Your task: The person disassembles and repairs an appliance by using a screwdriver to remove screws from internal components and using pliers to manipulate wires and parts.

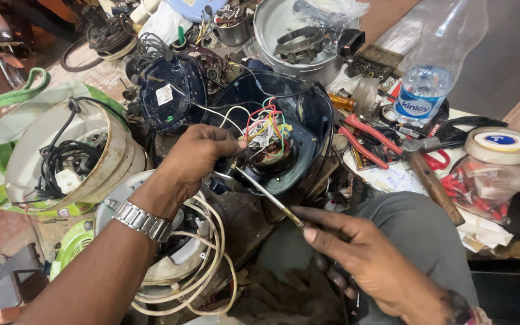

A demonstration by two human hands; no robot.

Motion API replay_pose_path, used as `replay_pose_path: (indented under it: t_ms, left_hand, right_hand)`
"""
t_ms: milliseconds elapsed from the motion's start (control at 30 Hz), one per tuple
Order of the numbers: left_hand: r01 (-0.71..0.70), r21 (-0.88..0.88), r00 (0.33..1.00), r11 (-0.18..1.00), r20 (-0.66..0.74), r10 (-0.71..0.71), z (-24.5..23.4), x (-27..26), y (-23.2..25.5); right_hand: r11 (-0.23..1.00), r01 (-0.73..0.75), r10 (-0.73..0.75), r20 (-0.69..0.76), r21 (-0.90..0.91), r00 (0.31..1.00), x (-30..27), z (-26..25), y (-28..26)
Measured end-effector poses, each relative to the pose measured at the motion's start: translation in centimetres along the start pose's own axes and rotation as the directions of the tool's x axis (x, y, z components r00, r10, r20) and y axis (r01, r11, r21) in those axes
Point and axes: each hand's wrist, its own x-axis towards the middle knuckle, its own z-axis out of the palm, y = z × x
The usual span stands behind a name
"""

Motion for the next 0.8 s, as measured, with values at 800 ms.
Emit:
replay_pose_path:
  t_ms: [800]
  left_hand:
    - [0.041,0.041,0.991,0.998,-0.129,-0.036,0.9,-0.5,-0.1]
  right_hand:
    - [0.878,0.274,-0.319,-0.052,-0.392,0.946,0.5,-2.6,4.0]
